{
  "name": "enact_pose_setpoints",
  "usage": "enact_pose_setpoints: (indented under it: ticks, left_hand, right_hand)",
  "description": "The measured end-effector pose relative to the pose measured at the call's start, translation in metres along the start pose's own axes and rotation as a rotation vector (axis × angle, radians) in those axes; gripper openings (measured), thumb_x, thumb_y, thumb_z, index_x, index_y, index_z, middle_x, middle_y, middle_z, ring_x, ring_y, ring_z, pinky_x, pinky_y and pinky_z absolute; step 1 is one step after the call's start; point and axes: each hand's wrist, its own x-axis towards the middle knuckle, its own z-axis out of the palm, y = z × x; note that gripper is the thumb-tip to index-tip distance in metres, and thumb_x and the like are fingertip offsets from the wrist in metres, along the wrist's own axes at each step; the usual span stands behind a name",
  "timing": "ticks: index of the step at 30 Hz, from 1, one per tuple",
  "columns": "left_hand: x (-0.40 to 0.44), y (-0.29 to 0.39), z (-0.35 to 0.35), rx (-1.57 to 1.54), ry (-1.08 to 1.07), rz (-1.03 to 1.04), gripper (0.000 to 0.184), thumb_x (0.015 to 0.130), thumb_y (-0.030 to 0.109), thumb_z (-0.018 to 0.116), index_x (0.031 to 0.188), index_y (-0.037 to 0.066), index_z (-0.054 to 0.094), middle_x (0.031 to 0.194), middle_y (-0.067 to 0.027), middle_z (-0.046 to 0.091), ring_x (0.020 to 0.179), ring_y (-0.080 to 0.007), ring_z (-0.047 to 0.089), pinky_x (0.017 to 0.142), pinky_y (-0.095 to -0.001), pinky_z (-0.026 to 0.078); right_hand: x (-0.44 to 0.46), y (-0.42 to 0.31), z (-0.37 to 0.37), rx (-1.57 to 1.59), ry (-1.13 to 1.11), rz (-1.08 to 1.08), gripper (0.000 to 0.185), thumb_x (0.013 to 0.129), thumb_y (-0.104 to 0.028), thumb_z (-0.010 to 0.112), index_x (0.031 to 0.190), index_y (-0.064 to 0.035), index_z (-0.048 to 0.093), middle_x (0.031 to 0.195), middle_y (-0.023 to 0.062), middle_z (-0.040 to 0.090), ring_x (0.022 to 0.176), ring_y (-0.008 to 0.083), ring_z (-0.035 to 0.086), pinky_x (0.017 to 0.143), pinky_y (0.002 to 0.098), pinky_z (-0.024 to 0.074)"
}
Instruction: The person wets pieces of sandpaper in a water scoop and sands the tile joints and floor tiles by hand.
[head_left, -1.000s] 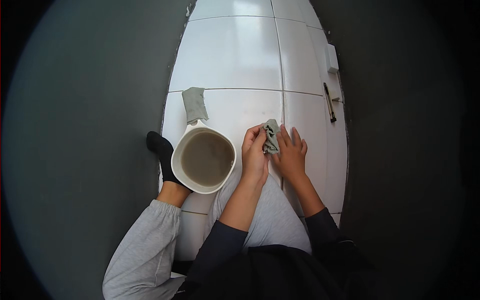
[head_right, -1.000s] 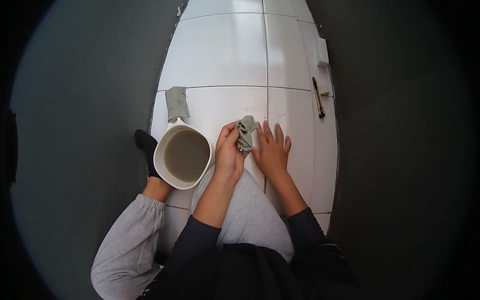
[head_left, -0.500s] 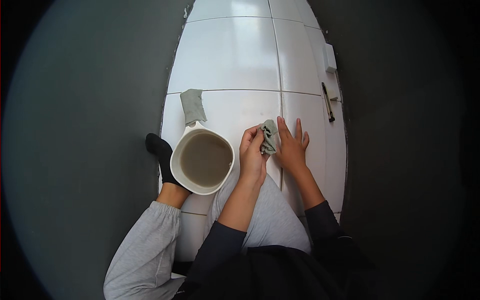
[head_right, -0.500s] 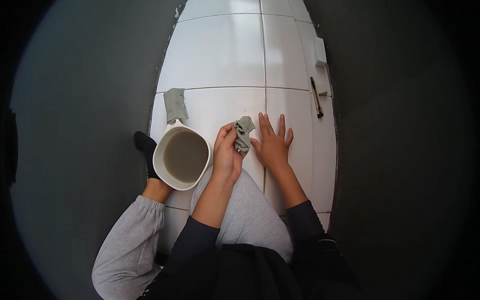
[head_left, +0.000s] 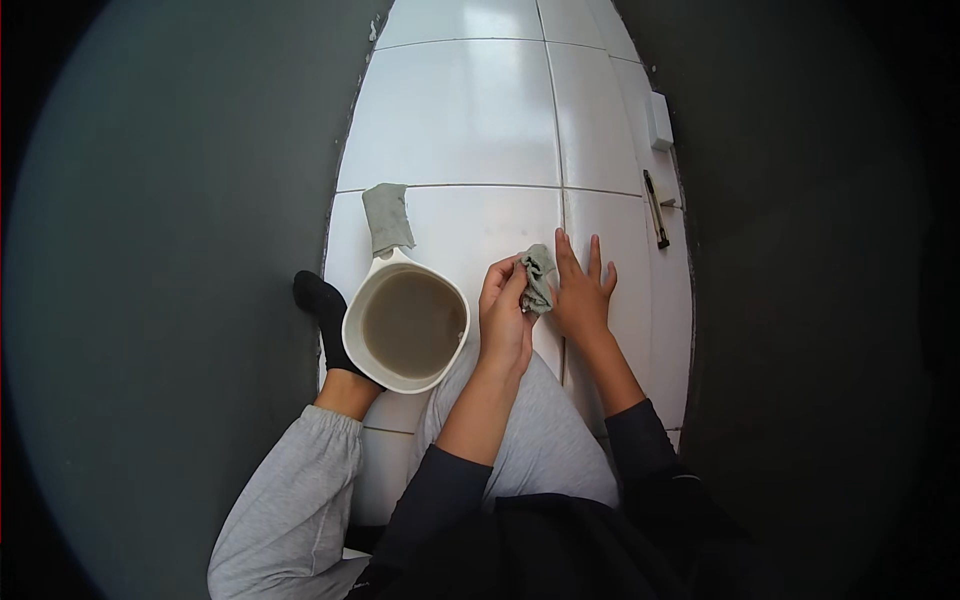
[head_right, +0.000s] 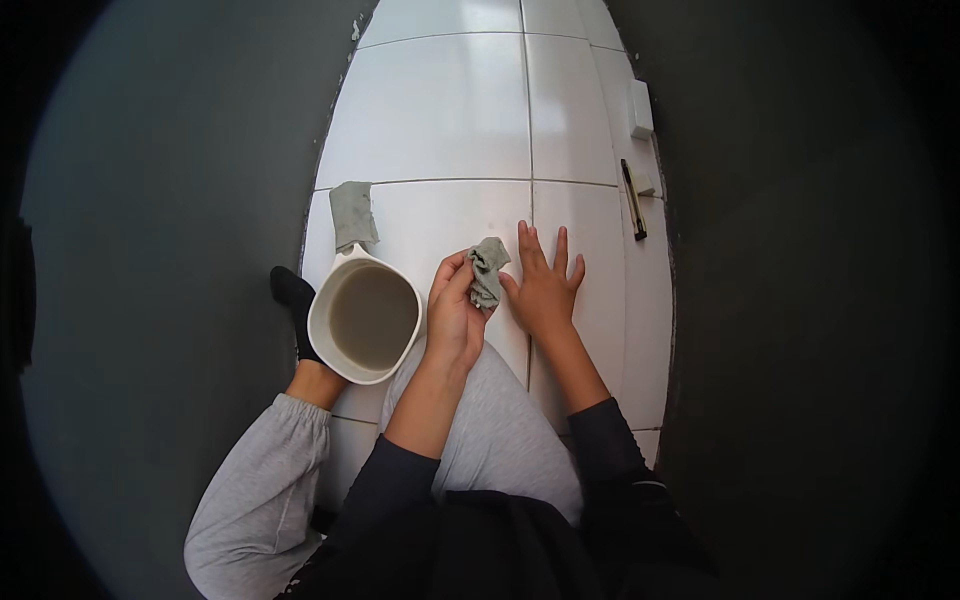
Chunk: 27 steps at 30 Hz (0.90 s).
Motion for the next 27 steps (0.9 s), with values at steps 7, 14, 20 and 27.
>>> enact_pose_setpoints:
  ticks: [7, 14, 20, 27]
  left_hand:
    - [0.000, -0.004, -0.002, 0.040, -0.024, -0.022, 0.016, 0.093, 0.017, 0.046, 0.107, 0.011, 0.049, 0.104, -0.0012, 0.056, 0.091, -0.0092, 0.053, 0.076, -0.0276, 0.043]
    - [0.002, -0.003, -0.003, 0.017, 0.002, -0.004, 0.016, 0.092, 0.017, 0.046, 0.107, 0.010, 0.049, 0.104, -0.0011, 0.057, 0.090, -0.0091, 0.053, 0.076, -0.0269, 0.043]
    - [0.000, -0.004, 0.000, 0.031, -0.015, -0.028, 0.016, 0.093, 0.017, 0.046, 0.106, 0.010, 0.050, 0.102, -0.0009, 0.057, 0.089, -0.0085, 0.053, 0.075, -0.0263, 0.043]
    - [0.001, 0.000, -0.003, 0.032, -0.010, -0.002, 0.015, 0.093, 0.017, 0.045, 0.106, 0.010, 0.050, 0.102, -0.0008, 0.057, 0.089, -0.0084, 0.053, 0.075, -0.0262, 0.043]
  right_hand:
    - [0.028, 0.002, 0.010, -0.140, 0.064, -0.019, 0.076, 0.084, -0.046, 0.049, 0.145, -0.0233, 0.009, 0.146, 0.0008, 0.027, 0.137, 0.0342, 0.007, 0.101, 0.0614, 0.0109]
    - [0.048, 0.000, 0.003, -0.016, 0.076, 0.006, 0.075, 0.086, -0.052, 0.044, 0.145, -0.0236, 0.007, 0.145, 0.0020, 0.029, 0.137, 0.0329, 0.011, 0.101, 0.0616, 0.0111]
    - [0.029, 0.005, 0.009, -0.060, 0.013, 0.013, 0.078, 0.084, -0.049, 0.049, 0.145, -0.0251, 0.006, 0.145, 0.0012, 0.030, 0.137, 0.0320, 0.011, 0.101, 0.0611, 0.0108]
    - [0.072, -0.001, -0.001, 0.037, 0.029, 0.036, 0.078, 0.084, -0.048, 0.050, 0.145, -0.0256, 0.006, 0.145, 0.0025, 0.030, 0.137, 0.0319, 0.012, 0.101, 0.0616, 0.0097]
